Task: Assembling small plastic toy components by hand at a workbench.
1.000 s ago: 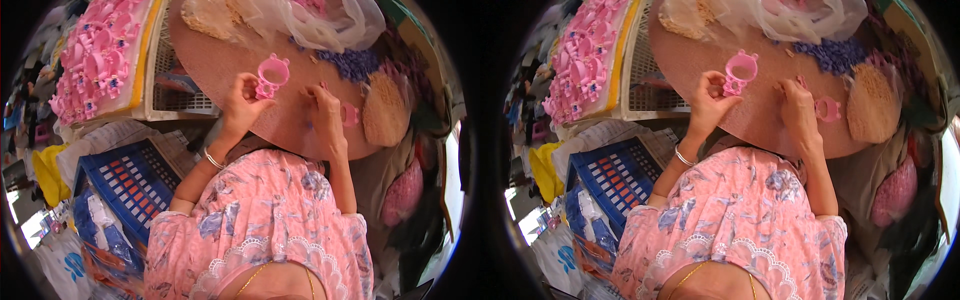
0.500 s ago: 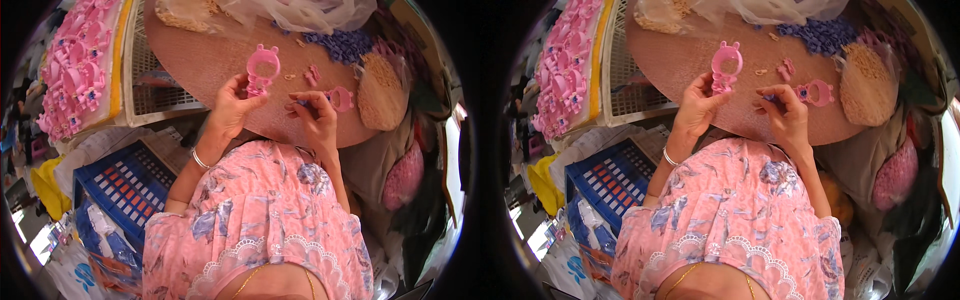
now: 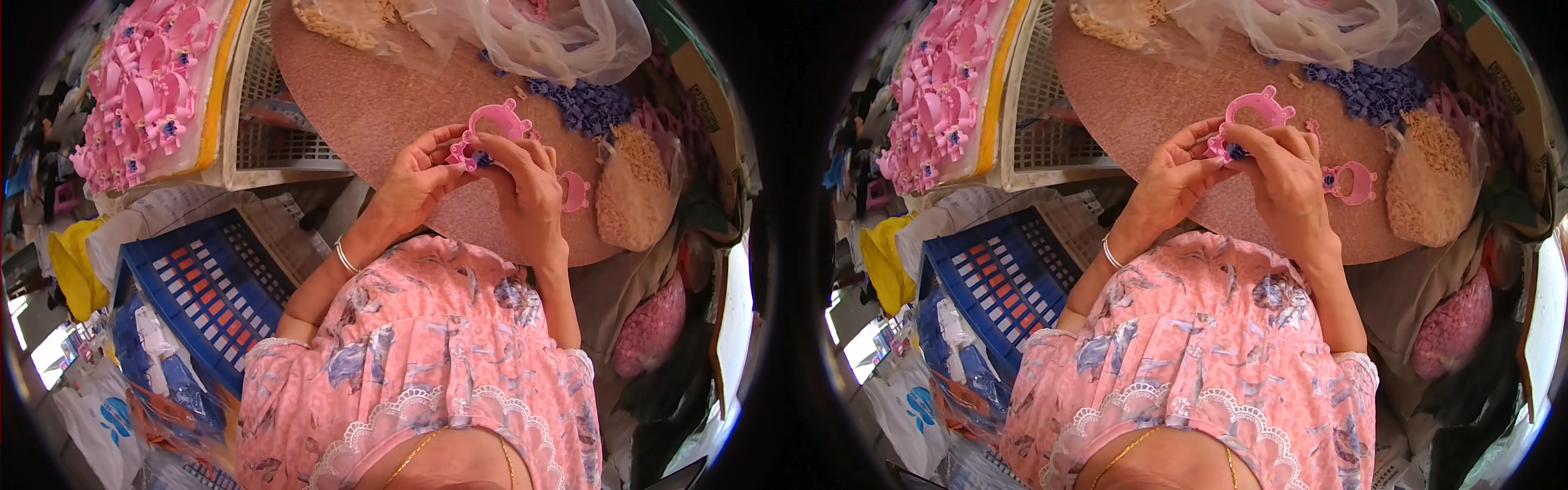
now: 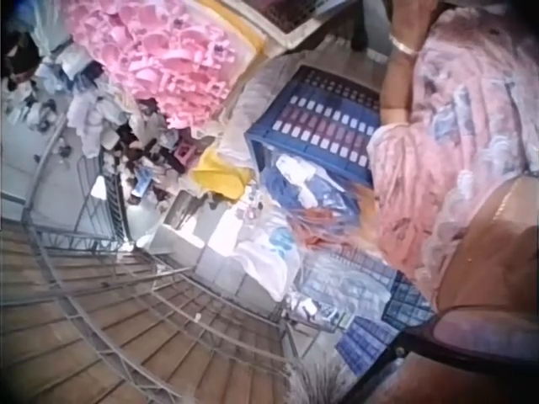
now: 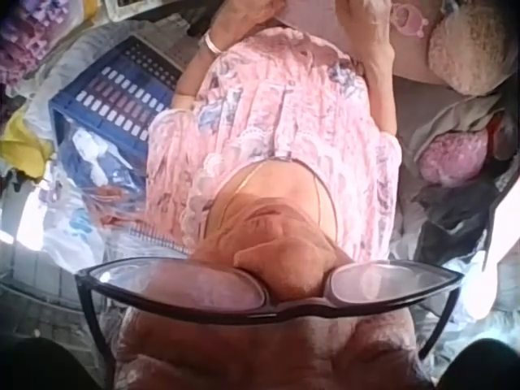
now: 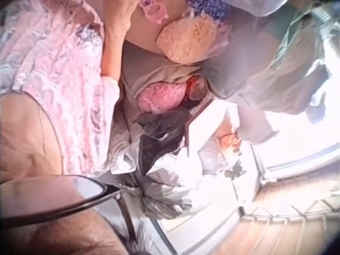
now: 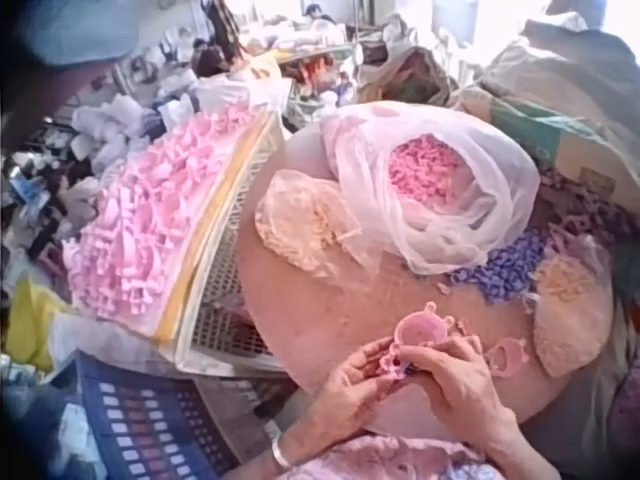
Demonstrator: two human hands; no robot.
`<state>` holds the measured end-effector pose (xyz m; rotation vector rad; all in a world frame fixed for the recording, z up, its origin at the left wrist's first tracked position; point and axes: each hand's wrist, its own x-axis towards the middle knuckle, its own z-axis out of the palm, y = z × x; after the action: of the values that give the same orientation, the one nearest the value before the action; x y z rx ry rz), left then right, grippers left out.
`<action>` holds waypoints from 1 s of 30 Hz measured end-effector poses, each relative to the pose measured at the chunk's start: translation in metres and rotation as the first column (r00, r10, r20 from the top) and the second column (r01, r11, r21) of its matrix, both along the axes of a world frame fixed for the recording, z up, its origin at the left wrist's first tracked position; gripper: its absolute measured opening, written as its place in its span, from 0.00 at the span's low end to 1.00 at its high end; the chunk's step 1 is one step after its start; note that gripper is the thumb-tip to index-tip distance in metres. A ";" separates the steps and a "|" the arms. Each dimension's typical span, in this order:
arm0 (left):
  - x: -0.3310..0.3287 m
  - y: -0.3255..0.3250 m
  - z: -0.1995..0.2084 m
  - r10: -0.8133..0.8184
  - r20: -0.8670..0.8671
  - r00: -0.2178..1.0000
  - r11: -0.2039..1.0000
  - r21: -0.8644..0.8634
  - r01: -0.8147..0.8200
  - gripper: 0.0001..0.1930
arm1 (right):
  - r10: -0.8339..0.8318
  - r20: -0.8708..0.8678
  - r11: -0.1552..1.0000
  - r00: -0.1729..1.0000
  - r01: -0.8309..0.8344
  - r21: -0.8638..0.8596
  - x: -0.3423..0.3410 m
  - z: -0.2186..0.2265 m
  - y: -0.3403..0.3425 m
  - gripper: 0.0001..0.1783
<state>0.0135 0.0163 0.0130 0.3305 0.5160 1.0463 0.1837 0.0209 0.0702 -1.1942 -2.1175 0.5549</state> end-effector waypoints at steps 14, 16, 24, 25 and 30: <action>0.004 -0.002 0.003 -0.028 -0.126 0.992 0.997 0.072 0.037 0.25 | -0.205 0.063 0.969 0.977 0.193 0.154 0.004 -0.006 -0.005 0.21; 0.006 -0.004 0.003 -0.021 -0.144 0.989 0.996 0.079 0.032 0.25 | -0.329 0.044 0.929 0.943 0.315 0.193 -0.004 -0.011 -0.008 0.19; 0.008 -0.007 -0.001 0.023 -0.182 0.983 0.974 0.225 0.019 0.24 | -0.421 -0.144 0.902 0.896 0.398 -0.166 -0.006 -0.013 -0.011 0.14; 0.008 -0.007 -0.002 0.023 -0.182 0.983 0.974 0.226 0.019 0.24 | -0.417 -0.107 0.902 0.902 0.397 -0.171 -0.005 -0.012 -0.011 0.13; 0.008 -0.011 -0.004 0.068 -0.340 0.938 0.961 0.274 0.030 0.24 | -0.417 0.116 0.909 0.901 0.410 0.078 -0.013 -0.008 -0.014 0.11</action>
<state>0.0215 0.0052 0.0094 0.7689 0.6914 1.0856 0.1707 0.0071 0.0618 -1.6313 -1.8834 0.2305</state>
